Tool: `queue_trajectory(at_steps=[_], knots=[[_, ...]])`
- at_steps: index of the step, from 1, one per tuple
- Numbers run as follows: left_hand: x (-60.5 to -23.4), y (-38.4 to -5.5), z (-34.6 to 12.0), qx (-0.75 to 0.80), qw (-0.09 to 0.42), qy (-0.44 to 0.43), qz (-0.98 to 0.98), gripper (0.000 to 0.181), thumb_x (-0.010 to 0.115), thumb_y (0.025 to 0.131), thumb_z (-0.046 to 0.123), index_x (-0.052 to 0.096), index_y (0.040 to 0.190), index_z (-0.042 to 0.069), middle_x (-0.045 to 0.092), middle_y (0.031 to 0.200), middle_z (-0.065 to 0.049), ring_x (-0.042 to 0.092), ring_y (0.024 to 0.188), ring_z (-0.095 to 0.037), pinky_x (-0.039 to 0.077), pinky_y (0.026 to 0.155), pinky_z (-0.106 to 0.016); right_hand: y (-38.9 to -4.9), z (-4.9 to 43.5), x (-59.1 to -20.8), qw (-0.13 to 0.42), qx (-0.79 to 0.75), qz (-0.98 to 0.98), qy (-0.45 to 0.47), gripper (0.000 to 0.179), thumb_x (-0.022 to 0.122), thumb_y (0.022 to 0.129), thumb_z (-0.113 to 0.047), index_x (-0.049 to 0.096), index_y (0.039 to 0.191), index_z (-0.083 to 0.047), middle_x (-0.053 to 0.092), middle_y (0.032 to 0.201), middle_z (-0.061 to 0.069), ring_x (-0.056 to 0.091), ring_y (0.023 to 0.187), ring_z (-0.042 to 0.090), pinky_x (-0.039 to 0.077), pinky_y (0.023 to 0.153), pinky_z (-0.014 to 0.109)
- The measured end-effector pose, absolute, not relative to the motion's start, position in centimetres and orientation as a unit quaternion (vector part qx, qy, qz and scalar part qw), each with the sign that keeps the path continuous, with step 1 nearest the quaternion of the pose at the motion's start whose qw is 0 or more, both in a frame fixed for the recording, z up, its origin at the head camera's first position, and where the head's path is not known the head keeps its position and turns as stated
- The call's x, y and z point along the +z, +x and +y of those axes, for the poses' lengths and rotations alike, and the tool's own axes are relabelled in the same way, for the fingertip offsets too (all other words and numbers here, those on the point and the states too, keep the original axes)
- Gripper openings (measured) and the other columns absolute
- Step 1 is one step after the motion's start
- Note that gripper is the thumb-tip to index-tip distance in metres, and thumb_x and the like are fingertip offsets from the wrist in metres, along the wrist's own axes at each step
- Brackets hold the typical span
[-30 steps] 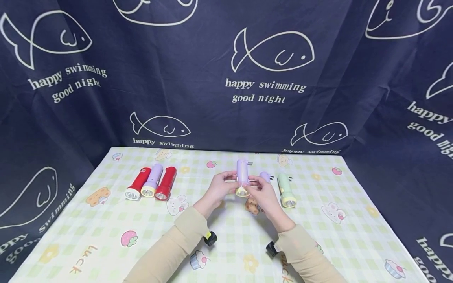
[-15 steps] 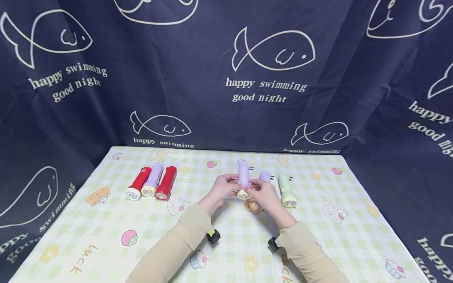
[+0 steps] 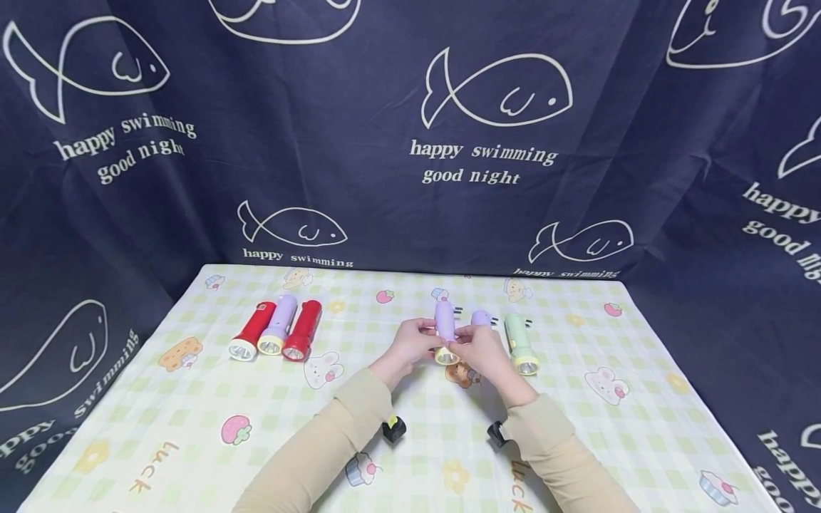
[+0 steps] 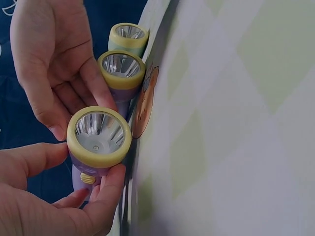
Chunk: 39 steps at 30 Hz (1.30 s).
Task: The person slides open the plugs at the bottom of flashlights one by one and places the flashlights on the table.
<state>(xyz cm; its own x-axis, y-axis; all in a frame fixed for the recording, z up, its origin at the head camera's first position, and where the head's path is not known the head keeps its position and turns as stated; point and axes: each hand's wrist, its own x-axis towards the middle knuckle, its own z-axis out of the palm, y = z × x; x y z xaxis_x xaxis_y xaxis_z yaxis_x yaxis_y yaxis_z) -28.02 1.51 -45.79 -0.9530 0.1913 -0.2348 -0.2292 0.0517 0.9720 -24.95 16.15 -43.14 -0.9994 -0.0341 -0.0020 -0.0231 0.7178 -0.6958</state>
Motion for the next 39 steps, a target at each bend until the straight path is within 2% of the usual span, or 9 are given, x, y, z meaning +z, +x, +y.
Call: queue_trajectory(at_steps=[12,22,32,39], knots=[[-45.9,-27.7,2.2,0.678,0.161,-0.025,0.717,0.049,0.069,0.076,-0.004,0.054,0.123,-0.007,0.059,0.098,-0.014,0.060,0.077,-0.019,0.058,0.066,-0.029,-25.1,15.9,-42.5,0.036,-0.336,0.941,0.000,0.033,0.071,0.081,-0.016,0.065,0.104,0.008,0.069,0.093,0.018,0.066,0.086,0.029,0.056,0.075,0.036],[-46.1,-27.7,2.1,0.673,0.167,-0.022,0.721,0.048,0.067,0.077,-0.001,0.053,0.123,-0.007,0.061,0.097,-0.013,0.062,0.076,-0.019,0.057,0.065,-0.029,-25.1,15.8,-42.5,0.031,-0.312,0.949,-0.023,0.030,0.070,0.082,-0.014,0.067,0.101,0.009,0.070,0.090,0.017,0.066,0.085,0.028,0.056,0.075,0.037],[-46.3,-27.9,2.0,0.679,0.176,-0.012,0.713,0.048,0.068,0.077,0.000,0.054,0.123,-0.006,0.062,0.098,-0.013,0.064,0.081,-0.021,0.058,0.069,-0.032,-24.8,16.0,-42.0,0.025,-0.313,0.949,-0.036,0.034,0.071,0.082,-0.019,0.066,0.103,0.007,0.069,0.093,0.017,0.066,0.088,0.029,0.055,0.077,0.039],[-45.4,-27.7,1.1,0.669,0.180,0.005,0.722,0.056,0.070,0.079,0.003,0.047,0.130,-0.007,0.056,0.102,-0.015,0.065,0.084,-0.025,0.059,0.070,-0.036,-24.7,16.2,-41.1,-0.003,-0.301,0.952,-0.053,0.035,0.071,0.081,-0.019,0.064,0.105,0.004,0.068,0.095,0.018,0.065,0.089,0.030,0.055,0.078,0.040]])
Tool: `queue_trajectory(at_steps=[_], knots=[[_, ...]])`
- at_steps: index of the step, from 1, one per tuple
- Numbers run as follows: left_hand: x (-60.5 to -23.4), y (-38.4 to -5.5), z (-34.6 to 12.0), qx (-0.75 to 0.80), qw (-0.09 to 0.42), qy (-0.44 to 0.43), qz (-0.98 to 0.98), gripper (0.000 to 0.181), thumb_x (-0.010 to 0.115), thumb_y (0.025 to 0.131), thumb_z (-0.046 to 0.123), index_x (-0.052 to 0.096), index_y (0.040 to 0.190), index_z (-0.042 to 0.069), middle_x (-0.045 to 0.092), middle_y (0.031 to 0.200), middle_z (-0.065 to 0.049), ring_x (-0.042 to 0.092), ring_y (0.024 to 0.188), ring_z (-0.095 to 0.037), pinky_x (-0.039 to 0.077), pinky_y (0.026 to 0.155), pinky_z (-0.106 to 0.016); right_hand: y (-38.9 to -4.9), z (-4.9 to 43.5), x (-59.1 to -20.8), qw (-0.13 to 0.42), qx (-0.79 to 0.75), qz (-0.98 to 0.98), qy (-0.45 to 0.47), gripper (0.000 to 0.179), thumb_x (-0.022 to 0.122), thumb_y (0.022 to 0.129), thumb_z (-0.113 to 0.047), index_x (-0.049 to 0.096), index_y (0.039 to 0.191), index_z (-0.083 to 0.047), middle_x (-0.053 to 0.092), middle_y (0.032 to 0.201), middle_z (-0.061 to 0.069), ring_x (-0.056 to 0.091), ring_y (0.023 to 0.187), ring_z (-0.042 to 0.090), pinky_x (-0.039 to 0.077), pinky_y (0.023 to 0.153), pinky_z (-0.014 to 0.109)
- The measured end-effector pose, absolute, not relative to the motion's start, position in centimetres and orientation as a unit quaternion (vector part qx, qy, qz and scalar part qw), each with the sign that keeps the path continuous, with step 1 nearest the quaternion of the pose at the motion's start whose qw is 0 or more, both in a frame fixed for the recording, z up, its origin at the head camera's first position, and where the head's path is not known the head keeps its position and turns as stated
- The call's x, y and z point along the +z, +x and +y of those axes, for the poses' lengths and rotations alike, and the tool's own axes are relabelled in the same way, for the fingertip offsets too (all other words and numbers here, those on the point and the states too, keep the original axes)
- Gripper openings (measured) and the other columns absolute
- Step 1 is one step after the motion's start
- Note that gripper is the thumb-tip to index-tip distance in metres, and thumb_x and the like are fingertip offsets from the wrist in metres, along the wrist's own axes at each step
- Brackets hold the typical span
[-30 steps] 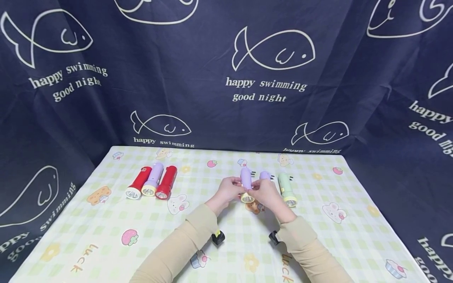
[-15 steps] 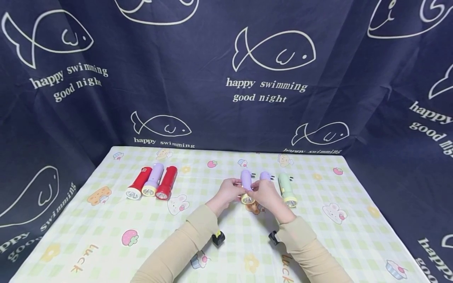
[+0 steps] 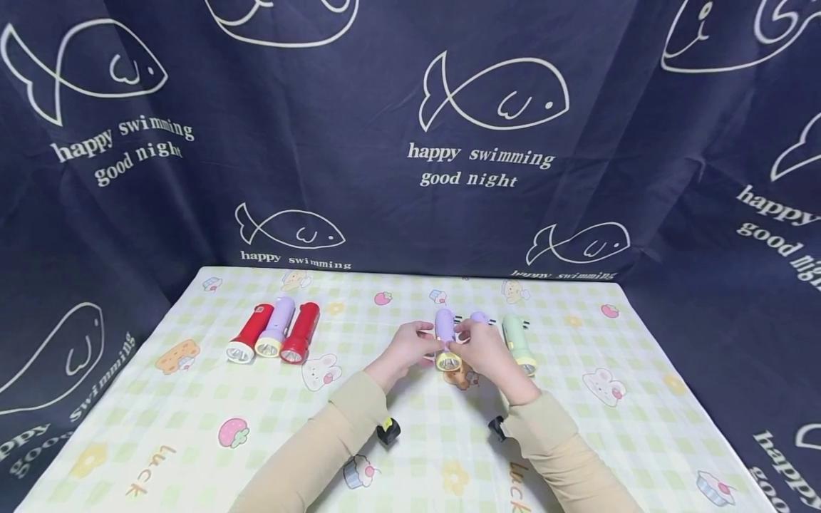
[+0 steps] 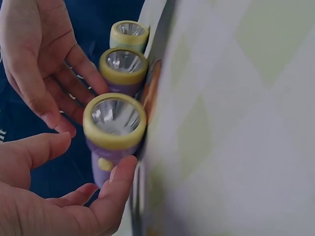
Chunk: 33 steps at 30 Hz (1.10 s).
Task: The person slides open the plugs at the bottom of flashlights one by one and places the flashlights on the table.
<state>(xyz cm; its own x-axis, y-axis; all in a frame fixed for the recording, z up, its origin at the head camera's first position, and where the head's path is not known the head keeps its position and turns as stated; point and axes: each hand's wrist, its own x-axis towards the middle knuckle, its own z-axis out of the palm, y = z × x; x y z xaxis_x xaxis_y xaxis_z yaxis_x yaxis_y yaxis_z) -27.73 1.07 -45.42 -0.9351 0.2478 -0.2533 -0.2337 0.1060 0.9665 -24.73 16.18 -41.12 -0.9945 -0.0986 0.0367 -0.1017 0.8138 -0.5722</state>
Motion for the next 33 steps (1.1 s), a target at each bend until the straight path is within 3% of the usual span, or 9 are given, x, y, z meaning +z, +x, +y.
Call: queue_trajectory(at_steps=[6,10,15,22,33], knots=[[-44.0,-27.6,-0.3,0.621,0.174,0.021,0.764,0.059,0.072,0.080,0.007,0.047,0.133,-0.003,0.055,0.115,-0.021,0.063,0.091,-0.031,0.058,0.069,-0.035,-24.7,15.7,-40.1,0.006,0.295,-0.953,0.065,0.035,0.070,0.082,-0.019,0.063,0.108,0.003,0.069,0.097,0.018,0.066,0.087,0.028,0.055,0.078,0.040],[-43.1,-27.4,-1.4,0.579,0.161,0.044,0.798,0.061,0.073,0.080,0.010,0.047,0.134,0.000,0.054,0.123,-0.023,0.063,0.087,-0.027,0.058,0.066,-0.031,-24.7,15.1,-39.5,0.005,0.299,-0.951,0.075,0.036,0.070,0.082,-0.019,0.063,0.109,0.003,0.069,0.096,0.017,0.067,0.084,0.027,0.055,0.075,0.038],[-42.2,-27.1,-2.8,0.523,0.125,0.070,0.840,0.061,0.073,0.079,0.013,0.048,0.133,0.001,0.057,0.122,-0.022,0.064,0.079,-0.027,0.056,0.064,-0.030,-24.8,13.9,-38.8,0.012,0.299,-0.950,0.089,0.035,0.070,0.081,-0.020,0.063,0.109,0.000,0.070,0.095,0.015,0.067,0.083,0.025,0.055,0.074,0.037],[-40.9,-26.7,-5.0,0.446,0.055,0.091,0.889,0.054,0.073,0.079,0.016,0.054,0.128,0.004,0.061,0.118,-0.019,0.064,0.094,-0.029,0.054,0.078,-0.036,-25.1,12.0,-38.3,0.045,0.280,-0.951,0.121,0.035,0.073,0.080,-0.022,0.064,0.108,-0.004,0.070,0.091,0.009,0.067,0.078,0.020,0.054,0.068,0.033],[-40.0,-26.2,-8.8,0.374,-0.028,0.091,0.922,0.054,0.073,0.078,0.016,0.054,0.127,0.002,0.061,0.113,-0.018,0.063,0.094,-0.031,0.054,0.077,-0.039,-25.4,8.9,-39.3,0.074,0.302,-0.930,0.197,0.040,0.073,0.080,-0.018,0.060,0.114,-0.004,0.066,0.099,0.010,0.064,0.083,0.025,0.053,0.071,0.031]])
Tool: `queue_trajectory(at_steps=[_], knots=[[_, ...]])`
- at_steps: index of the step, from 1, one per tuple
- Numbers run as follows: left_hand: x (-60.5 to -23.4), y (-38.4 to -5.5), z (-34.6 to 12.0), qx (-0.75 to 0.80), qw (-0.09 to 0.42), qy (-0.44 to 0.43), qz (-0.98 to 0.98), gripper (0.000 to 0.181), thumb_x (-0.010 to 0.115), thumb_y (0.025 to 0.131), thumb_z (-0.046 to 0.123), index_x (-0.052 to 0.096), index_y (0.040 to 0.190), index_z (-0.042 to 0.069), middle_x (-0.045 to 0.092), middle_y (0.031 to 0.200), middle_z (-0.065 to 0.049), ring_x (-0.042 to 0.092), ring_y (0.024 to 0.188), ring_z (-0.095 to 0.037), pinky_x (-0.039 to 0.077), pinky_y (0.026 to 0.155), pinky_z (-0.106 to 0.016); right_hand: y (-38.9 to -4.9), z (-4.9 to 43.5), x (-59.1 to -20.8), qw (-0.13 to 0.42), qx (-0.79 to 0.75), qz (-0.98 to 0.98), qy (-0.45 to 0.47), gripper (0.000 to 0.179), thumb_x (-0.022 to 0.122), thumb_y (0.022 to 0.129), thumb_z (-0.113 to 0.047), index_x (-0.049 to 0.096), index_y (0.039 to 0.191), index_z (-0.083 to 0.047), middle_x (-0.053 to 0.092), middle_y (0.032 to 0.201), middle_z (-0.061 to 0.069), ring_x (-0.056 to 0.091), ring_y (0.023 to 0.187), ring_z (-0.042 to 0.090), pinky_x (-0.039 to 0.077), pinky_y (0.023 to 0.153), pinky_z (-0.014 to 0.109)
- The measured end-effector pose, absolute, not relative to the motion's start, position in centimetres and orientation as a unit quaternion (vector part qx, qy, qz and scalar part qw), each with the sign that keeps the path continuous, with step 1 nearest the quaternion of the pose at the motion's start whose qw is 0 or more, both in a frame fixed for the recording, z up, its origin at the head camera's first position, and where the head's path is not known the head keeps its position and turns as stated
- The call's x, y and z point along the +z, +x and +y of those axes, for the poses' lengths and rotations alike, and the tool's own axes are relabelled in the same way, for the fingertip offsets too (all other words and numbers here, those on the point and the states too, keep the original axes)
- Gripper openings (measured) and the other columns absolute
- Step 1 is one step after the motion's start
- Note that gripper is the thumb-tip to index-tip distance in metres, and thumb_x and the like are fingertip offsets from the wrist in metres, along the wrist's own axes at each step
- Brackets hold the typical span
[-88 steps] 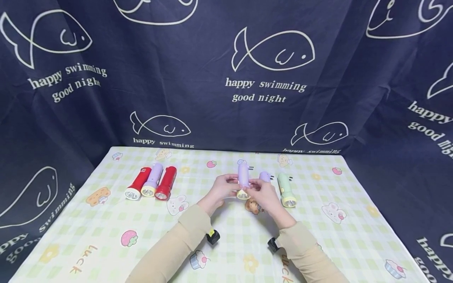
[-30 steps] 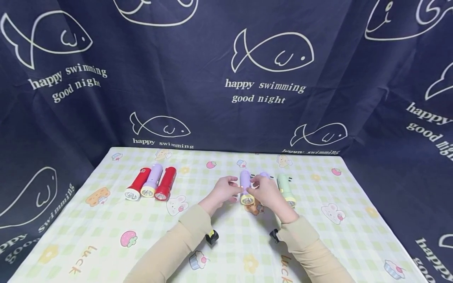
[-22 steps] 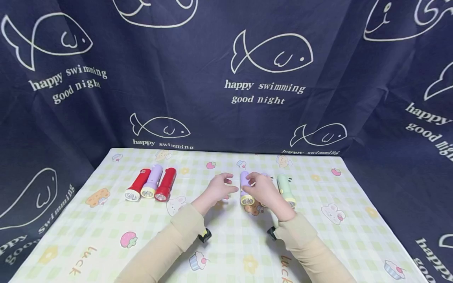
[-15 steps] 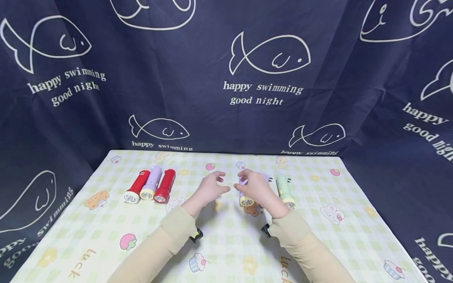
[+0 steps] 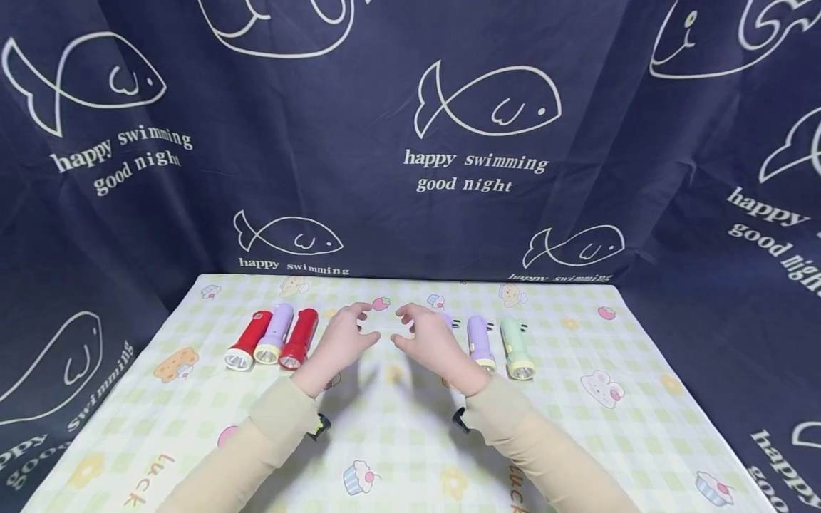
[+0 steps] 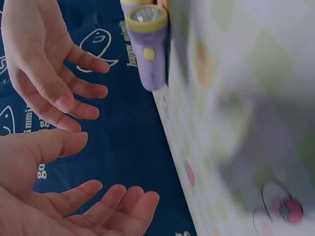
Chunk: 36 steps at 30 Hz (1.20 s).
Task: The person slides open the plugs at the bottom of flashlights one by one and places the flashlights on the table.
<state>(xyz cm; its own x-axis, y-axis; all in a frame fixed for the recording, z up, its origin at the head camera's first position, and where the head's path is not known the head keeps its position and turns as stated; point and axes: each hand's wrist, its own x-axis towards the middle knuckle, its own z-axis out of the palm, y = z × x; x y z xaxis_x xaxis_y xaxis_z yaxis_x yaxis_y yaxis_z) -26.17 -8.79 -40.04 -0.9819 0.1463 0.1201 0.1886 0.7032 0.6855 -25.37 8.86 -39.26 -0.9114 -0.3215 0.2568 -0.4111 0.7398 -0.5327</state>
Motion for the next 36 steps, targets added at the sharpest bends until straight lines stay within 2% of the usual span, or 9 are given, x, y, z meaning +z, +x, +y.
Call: queue_trajectory(at_steps=[6,12,18,23,28,36], knots=[[-39.8,-25.7,-10.9,-0.320,0.061,-0.087,-0.941,0.055,0.072,0.078,0.017,0.053,0.128,0.002,0.060,0.115,-0.019,0.058,0.103,-0.035,0.050,0.086,-0.046,-25.6,7.3,-39.7,0.089,0.326,-0.906,0.254,0.047,0.073,0.080,-0.014,0.055,0.122,-0.002,0.063,0.105,0.013,0.063,0.086,0.029,0.053,0.074,0.031],[-39.8,-25.5,-12.8,-0.283,0.082,-0.075,-0.953,0.055,0.071,0.079,0.017,0.052,0.129,0.002,0.059,0.116,-0.022,0.054,0.108,-0.039,0.047,0.090,-0.051,-25.8,5.6,-40.1,0.096,0.323,-0.894,0.296,0.047,0.073,0.080,-0.017,0.054,0.122,-0.005,0.061,0.110,0.012,0.063,0.093,0.027,0.053,0.082,0.031],[-39.6,-24.9,-13.9,-0.243,0.111,-0.074,-0.961,0.057,0.072,0.078,0.016,0.051,0.129,-0.001,0.055,0.120,-0.026,0.052,0.106,-0.044,0.047,0.087,-0.054,-25.9,4.1,-40.3,0.091,0.307,-0.895,0.311,0.050,0.073,0.081,-0.022,0.053,0.125,-0.008,0.060,0.115,0.008,0.062,0.096,0.023,0.052,0.084,0.030],[-39.9,-24.7,-14.8,-0.218,0.128,-0.075,-0.965,0.057,0.073,0.077,0.016,0.051,0.127,-0.003,0.056,0.115,-0.025,0.052,0.104,-0.045,0.049,0.083,-0.055,-26.1,3.1,-40.7,0.093,0.307,-0.890,0.324,0.049,0.073,0.081,-0.022,0.053,0.125,-0.009,0.058,0.119,0.006,0.059,0.100,0.021,0.051,0.086,0.029],[-40.6,-24.9,-16.0,-0.199,0.130,-0.068,-0.969,0.054,0.073,0.076,0.015,0.053,0.122,-0.006,0.056,0.110,-0.027,0.054,0.098,-0.045,0.049,0.085,-0.055,-26.4,2.1,-41.4,0.081,0.310,-0.887,0.331,0.051,0.073,0.081,-0.022,0.052,0.126,-0.009,0.056,0.122,0.006,0.056,0.108,0.020,0.047,0.093,0.027],[-41.9,-25.3,-17.6,-0.193,0.108,-0.034,-0.975,0.056,0.073,0.076,0.015,0.050,0.122,-0.008,0.054,0.109,-0.029,0.052,0.092,-0.046,0.051,0.076,-0.059,-27.0,0.7,-42.7,0.059,0.326,-0.884,0.331,0.053,0.072,0.081,-0.021,0.050,0.128,-0.010,0.054,0.125,0.004,0.053,0.112,0.019,0.045,0.096,0.023]])
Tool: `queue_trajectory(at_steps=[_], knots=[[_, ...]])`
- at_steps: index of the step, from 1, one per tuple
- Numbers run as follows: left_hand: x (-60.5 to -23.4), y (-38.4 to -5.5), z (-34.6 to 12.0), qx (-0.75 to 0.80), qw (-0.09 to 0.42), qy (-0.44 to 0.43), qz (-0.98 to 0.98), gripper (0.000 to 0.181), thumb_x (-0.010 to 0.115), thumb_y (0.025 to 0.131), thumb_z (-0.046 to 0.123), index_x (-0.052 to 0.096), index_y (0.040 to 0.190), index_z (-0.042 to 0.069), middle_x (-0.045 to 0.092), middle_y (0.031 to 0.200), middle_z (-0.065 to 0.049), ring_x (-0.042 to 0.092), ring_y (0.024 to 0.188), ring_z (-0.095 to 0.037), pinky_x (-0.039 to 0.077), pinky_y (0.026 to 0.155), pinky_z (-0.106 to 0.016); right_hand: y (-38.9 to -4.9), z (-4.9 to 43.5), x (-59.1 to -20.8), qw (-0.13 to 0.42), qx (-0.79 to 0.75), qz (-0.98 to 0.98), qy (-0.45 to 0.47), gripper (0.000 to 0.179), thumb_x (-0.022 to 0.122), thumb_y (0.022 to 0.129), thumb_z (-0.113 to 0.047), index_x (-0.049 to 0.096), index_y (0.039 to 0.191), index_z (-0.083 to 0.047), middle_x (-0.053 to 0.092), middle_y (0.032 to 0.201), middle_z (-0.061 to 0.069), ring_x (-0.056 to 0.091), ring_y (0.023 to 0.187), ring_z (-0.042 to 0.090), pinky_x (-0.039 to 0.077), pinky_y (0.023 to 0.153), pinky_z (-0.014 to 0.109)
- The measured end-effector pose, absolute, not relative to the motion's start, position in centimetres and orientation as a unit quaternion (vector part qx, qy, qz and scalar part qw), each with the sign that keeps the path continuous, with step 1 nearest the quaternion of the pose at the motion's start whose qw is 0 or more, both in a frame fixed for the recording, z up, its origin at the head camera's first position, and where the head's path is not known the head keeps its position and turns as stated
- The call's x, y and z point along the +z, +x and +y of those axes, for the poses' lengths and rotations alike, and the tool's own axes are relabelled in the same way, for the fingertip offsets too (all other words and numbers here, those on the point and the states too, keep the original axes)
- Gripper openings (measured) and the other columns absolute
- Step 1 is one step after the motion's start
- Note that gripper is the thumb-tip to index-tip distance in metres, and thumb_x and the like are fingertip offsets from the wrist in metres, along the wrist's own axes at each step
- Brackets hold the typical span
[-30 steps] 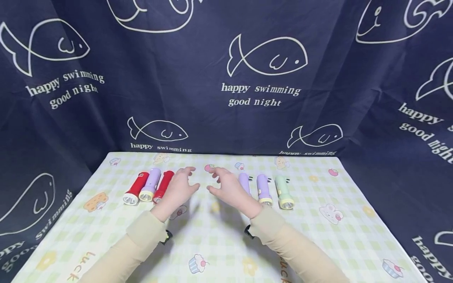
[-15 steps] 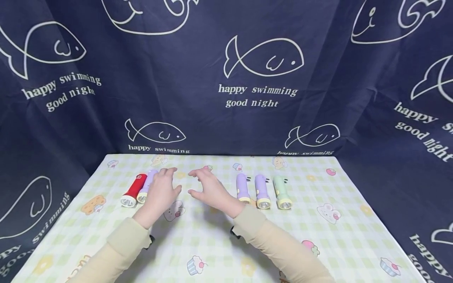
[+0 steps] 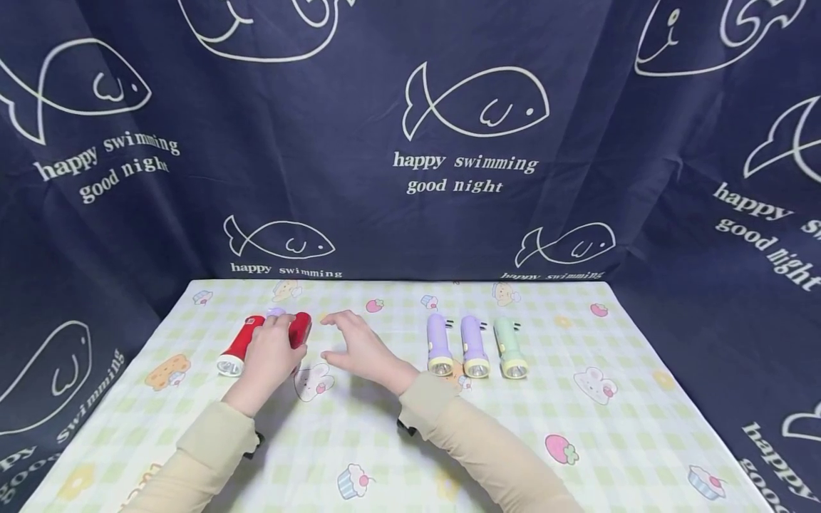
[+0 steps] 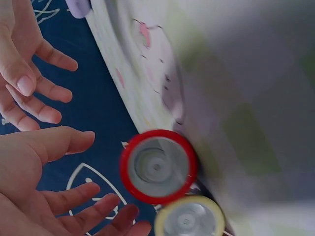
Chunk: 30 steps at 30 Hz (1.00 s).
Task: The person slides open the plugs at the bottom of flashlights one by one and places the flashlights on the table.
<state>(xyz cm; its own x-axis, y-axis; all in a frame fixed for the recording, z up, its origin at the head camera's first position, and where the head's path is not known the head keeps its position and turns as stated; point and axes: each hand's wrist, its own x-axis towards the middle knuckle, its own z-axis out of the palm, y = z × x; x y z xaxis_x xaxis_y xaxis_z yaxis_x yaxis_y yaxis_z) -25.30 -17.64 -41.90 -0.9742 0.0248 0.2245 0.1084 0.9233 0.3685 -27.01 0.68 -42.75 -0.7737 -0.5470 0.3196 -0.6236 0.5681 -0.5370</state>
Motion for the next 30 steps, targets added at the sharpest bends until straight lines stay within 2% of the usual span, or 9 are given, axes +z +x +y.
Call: queue_trajectory(at_steps=[10,19,25,30], knots=[[-42.4,-26.2,-18.5,-0.168,0.107,-0.033,-0.979,0.059,0.076,0.074,0.018,0.051,0.118,-0.012,0.055,0.105,-0.031,0.054,0.086,-0.046,0.048,0.081,-0.057,-27.4,-1.2,-44.2,0.017,0.405,-0.859,0.312,0.053,0.073,0.081,-0.017,0.050,0.127,-0.006,0.054,0.124,0.009,0.058,0.109,0.028,0.046,0.091,0.020],[-43.2,-26.6,-17.6,-0.147,0.073,-0.017,-0.986,0.060,0.077,0.071,0.018,0.050,0.113,-0.015,0.054,0.095,-0.028,0.055,0.086,-0.044,0.052,0.076,-0.056,-28.0,-2.0,-45.5,-0.009,0.430,-0.856,0.286,0.052,0.072,0.078,-0.010,0.050,0.125,-0.007,0.056,0.117,0.011,0.061,0.101,0.026,0.048,0.084,0.018],[-43.4,-27.1,-17.1,-0.123,0.071,-0.013,-0.990,0.060,0.078,0.071,0.019,0.051,0.109,-0.018,0.055,0.095,-0.031,0.056,0.089,-0.047,0.049,0.083,-0.054,-28.2,-2.3,-45.8,-0.036,0.462,-0.848,0.257,0.052,0.071,0.078,-0.008,0.050,0.126,-0.005,0.057,0.117,0.015,0.061,0.099,0.029,0.048,0.080,0.016],[-43.4,-27.3,-17.0,-0.132,0.076,-0.007,-0.988,0.056,0.076,0.073,0.019,0.052,0.105,-0.019,0.055,0.093,-0.031,0.057,0.089,-0.047,0.048,0.082,-0.054,-28.2,-2.6,-45.9,-0.067,0.505,-0.832,0.219,0.052,0.072,0.078,-0.009,0.051,0.125,-0.005,0.059,0.117,0.016,0.062,0.094,0.025,0.049,0.077,0.017]])
